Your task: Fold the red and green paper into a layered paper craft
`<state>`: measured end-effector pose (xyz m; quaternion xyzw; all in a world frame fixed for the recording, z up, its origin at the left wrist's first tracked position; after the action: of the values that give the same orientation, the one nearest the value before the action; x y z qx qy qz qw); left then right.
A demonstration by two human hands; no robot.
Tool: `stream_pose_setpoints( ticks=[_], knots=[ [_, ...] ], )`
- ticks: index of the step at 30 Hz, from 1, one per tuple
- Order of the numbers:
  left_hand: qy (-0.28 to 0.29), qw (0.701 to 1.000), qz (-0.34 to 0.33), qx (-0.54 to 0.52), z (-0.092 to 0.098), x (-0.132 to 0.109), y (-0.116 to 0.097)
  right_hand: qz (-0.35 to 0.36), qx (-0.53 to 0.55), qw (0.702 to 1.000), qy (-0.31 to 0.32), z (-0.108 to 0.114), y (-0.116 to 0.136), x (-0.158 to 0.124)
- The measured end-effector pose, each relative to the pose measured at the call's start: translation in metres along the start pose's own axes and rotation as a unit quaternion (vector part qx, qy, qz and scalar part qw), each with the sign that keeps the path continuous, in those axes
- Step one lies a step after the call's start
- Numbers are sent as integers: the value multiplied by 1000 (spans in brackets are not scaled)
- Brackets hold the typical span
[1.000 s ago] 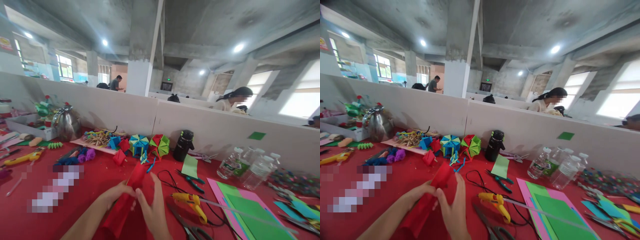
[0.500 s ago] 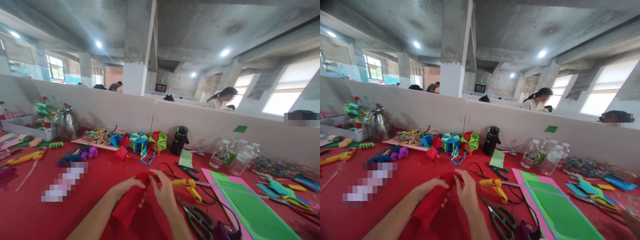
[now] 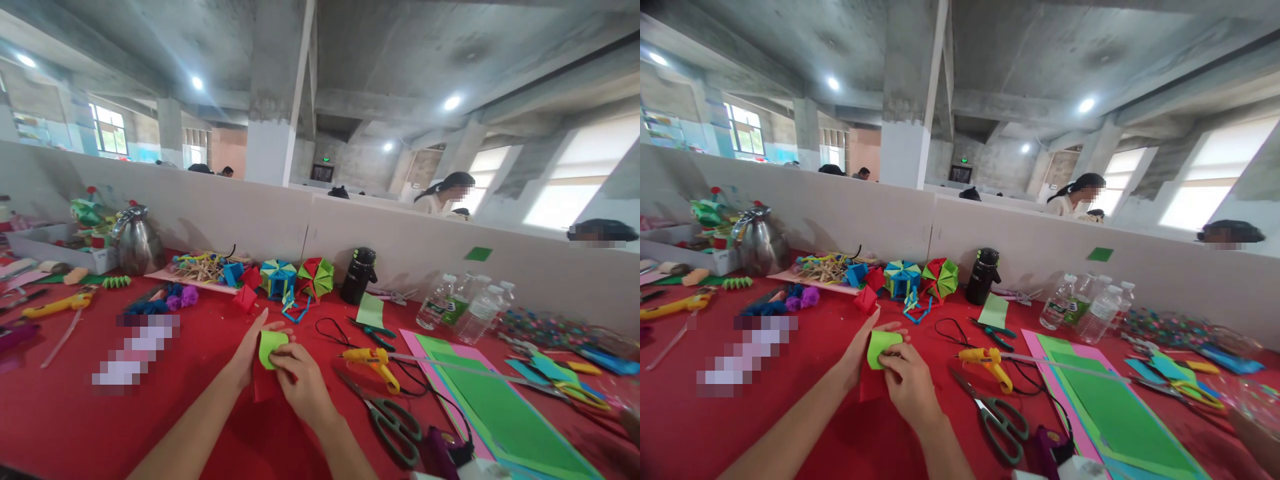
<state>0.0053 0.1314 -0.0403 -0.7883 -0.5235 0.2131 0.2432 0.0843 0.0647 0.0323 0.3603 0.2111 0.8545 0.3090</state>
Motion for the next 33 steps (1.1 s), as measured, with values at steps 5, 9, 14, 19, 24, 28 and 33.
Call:
stream_pose_setpoints(
  ticks=[5,9,14,19,24,28,33],
  knots=[
    [-17,999,-22,-17,5,1,-13,-14,-67,994,82,-12,5,-1],
    [-51,997,-33,-40,14,-2,-16,-21,-103,987,121,-20,-2,1],
    [-52,998,-2,-25,14,-4,-9,-4,-88,994,59,-16,-5,5],
    [1,997,7,74,-3,-6,-8,-73,1,995,-73,11,-24,-1],
    [87,956,-116,253,-30,-9,-20,-138,100,972,-164,29,-49,-8],
    [82,920,-179,338,-36,-14,-27,-127,118,975,-138,27,-49,-5],
    [38,890,-213,401,-31,-16,-37,-119,106,979,-124,24,-47,-3]
  ],
)
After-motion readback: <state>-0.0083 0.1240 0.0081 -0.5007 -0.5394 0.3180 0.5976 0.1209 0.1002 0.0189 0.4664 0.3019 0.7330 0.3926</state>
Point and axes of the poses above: each hand's wrist, its own x-axis towards the middle knuckle, its own z-axis out of the back of the hand, y = z × x, the point moved 9 cm from there along x, towards the middle knuckle, and after that the axes turned 9 degrees about y, right-handed, at the moved point
